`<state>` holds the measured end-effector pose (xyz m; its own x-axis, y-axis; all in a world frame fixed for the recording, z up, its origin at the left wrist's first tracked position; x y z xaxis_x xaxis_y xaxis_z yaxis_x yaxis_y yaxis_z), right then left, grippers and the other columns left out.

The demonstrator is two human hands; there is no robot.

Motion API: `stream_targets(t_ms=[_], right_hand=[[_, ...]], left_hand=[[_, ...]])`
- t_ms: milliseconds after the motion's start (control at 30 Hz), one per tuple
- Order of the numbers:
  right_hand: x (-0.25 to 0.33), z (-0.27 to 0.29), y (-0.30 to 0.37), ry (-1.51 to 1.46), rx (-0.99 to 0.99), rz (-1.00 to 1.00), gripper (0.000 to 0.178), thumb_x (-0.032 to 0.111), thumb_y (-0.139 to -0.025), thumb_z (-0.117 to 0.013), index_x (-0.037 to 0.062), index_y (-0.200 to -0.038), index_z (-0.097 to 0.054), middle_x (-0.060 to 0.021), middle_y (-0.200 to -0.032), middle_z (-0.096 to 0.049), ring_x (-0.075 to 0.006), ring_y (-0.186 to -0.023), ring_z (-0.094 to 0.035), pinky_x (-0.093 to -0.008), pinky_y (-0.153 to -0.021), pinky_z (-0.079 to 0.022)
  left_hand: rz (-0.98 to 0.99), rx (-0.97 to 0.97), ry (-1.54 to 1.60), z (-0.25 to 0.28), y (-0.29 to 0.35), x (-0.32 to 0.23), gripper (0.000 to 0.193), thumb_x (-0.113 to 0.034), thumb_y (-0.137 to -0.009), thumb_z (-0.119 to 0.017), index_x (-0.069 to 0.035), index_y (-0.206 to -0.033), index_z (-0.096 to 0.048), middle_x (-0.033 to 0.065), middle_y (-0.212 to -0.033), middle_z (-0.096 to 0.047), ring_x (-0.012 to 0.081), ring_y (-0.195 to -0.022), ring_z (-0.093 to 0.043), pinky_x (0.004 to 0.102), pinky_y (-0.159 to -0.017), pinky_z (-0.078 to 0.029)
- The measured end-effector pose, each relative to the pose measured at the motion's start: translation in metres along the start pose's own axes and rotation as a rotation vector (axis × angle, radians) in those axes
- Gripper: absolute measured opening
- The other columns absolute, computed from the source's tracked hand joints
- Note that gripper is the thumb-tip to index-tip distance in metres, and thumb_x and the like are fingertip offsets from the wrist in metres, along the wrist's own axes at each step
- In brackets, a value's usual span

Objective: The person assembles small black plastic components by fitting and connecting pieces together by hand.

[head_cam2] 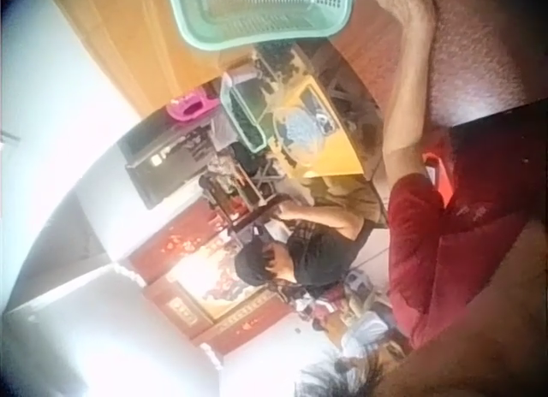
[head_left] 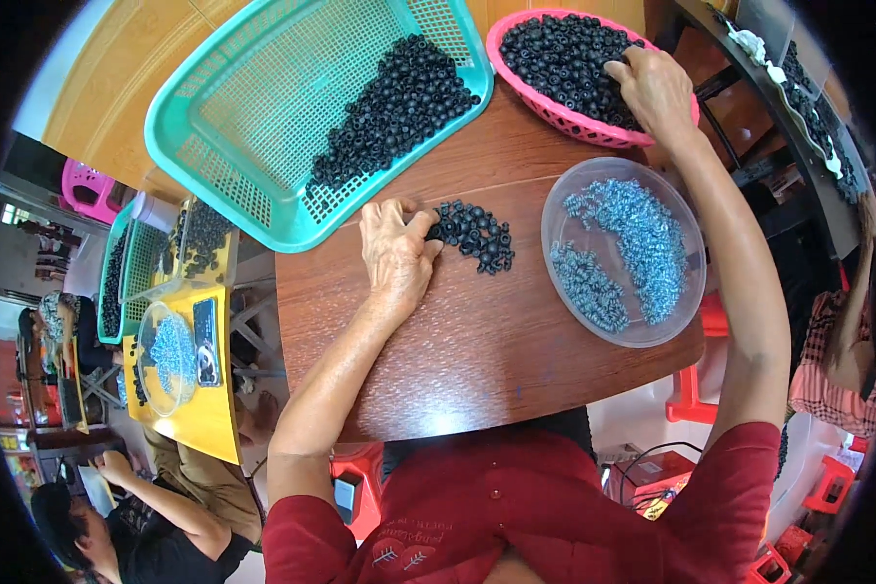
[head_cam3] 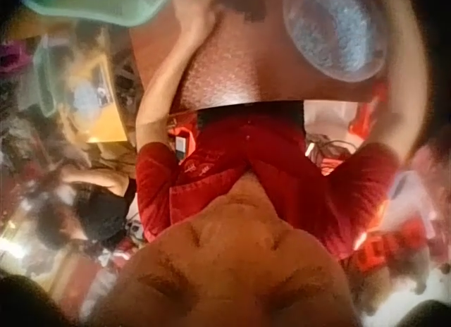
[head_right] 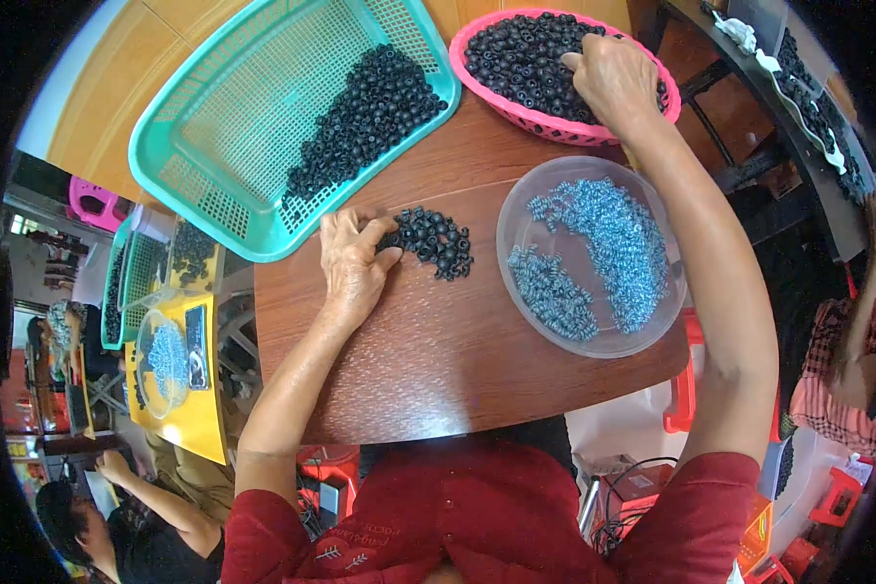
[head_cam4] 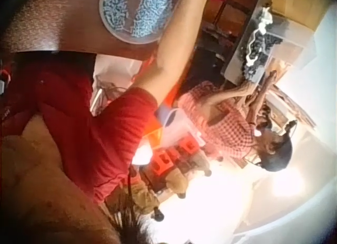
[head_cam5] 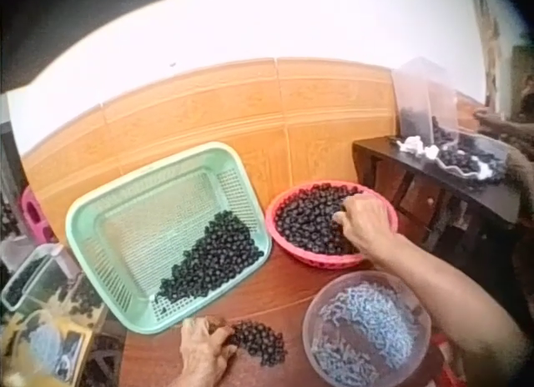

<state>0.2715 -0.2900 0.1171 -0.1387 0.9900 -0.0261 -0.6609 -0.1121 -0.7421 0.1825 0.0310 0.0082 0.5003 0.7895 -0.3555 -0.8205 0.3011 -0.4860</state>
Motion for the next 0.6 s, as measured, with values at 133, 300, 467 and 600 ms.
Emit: stream_targets(t_ms=[133, 300, 467, 600], right_hand=[[-0.018, -0.027, -0.006, 0.086, 0.218, -0.109, 0.033, 0.03, -0.079, -0.066, -0.0028, -0.076, -0.065, -0.0249, -0.073, -0.063, -0.0386, -0.074, -0.063, -0.05, -0.064, -0.049], [-0.006, -0.015, 0.002, 0.111, 0.124, -0.038, 0.03, 0.028, -0.079, -0.066, -0.0017, -0.078, -0.065, -0.0231, -0.074, -0.063, -0.0371, -0.077, -0.063, -0.0492, -0.065, -0.049], [0.087, 0.049, 0.048, -0.374, -0.089, 0.168, 0.012, 0.012, -0.073, -0.068, 0.0028, -0.081, -0.065, -0.0121, -0.077, -0.063, -0.0297, -0.077, -0.058, -0.0404, -0.068, -0.048], [0.153, 0.068, 0.101, -1.019, 0.236, -0.037, 0.012, 0.007, -0.074, -0.066, 0.0008, -0.084, -0.065, -0.0117, -0.079, -0.062, -0.0276, -0.074, -0.058, -0.0366, -0.066, -0.046]], left_hand=[[-0.028, -0.014, -0.002, -0.001, -0.004, -0.003, 0.031, -0.003, -0.057, -0.076, -0.009, -0.086, -0.067, 0.0071, -0.096, -0.054, 0.0292, -0.095, -0.047, 0.0407, -0.082, -0.041], [0.01, -0.054, 0.108, 0.019, 0.0, -0.01, 0.031, -0.003, -0.061, -0.076, -0.008, -0.091, -0.068, 0.0058, -0.088, -0.056, 0.0239, -0.09, -0.049, 0.0356, -0.08, -0.042], [0.547, 0.154, 1.079, 0.019, 0.03, -0.017, 0.026, -0.01, -0.078, -0.071, 0.002, -0.101, -0.066, 0.0023, -0.087, -0.062, 0.0101, -0.074, -0.054, 0.0229, -0.067, -0.044], [0.707, 0.128, 1.288, 0.02, 0.055, -0.031, 0.024, -0.008, -0.08, -0.07, 0.002, -0.101, -0.066, 0.0032, -0.082, -0.063, 0.0093, -0.07, -0.055, 0.0205, -0.063, -0.045]])
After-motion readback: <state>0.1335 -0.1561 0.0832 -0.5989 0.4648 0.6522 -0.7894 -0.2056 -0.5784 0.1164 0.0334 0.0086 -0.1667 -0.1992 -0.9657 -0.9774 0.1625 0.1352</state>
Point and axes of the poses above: each hand's wrist, its own y-axis away from the middle knuckle, its own z-axis out of the back of the hand, x = y × z, the point moved 6 cm from there along -y, towards the middle knuckle
